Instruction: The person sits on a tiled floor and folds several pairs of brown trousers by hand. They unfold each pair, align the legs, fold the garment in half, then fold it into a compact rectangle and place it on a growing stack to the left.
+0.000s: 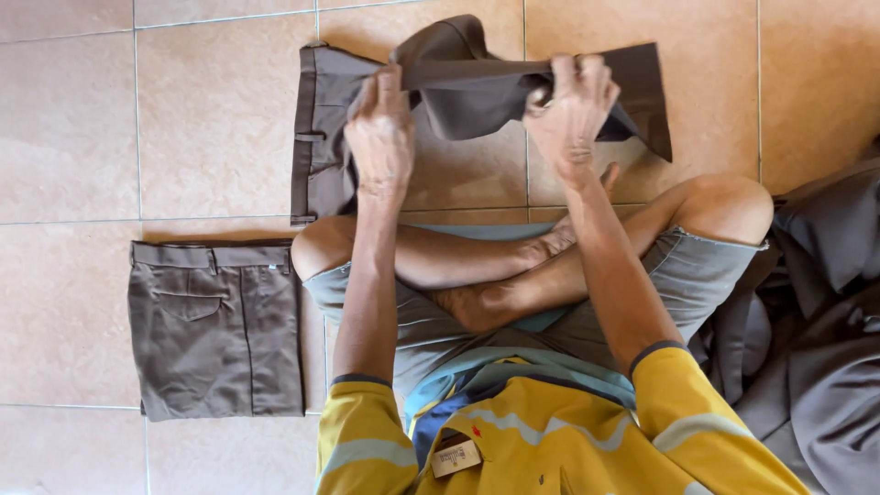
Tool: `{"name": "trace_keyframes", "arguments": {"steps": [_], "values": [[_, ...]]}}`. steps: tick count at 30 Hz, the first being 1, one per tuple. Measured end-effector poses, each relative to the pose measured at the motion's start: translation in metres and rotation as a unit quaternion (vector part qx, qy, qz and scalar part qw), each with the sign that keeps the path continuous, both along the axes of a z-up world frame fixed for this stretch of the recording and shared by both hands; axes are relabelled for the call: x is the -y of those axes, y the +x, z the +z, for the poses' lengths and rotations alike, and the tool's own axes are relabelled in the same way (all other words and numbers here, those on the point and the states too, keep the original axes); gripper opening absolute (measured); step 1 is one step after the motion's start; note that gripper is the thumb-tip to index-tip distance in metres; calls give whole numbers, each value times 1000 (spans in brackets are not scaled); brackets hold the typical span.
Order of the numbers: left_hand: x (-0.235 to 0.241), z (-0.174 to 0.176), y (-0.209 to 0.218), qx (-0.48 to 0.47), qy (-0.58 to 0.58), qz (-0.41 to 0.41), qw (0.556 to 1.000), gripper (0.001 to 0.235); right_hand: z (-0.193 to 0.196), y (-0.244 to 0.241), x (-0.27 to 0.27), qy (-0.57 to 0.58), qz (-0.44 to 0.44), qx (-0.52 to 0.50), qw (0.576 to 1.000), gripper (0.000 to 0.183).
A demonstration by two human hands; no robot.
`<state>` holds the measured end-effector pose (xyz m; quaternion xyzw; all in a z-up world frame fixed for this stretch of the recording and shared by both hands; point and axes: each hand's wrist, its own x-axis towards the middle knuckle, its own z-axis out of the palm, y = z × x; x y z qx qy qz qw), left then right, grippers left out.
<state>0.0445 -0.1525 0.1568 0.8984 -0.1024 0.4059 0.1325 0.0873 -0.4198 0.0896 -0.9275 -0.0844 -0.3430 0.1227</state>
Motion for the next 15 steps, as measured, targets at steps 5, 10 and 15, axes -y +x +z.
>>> {"name": "trace_keyframes", "arguments": {"steps": [5, 10, 15], "values": [[-28, 41, -19, -32, -59, 89, 994, 32, -36, 7, 44, 75, -36, -80, 993, 30], [-41, 38, -10, -1, -34, 74, 997, 31, -71, -20, 39, 9, 83, -87, 993, 11], [-62, 28, -3, -22, -23, 57, 998, 36, -99, 2, 46, -51, 162, -210, 963, 12]]}}
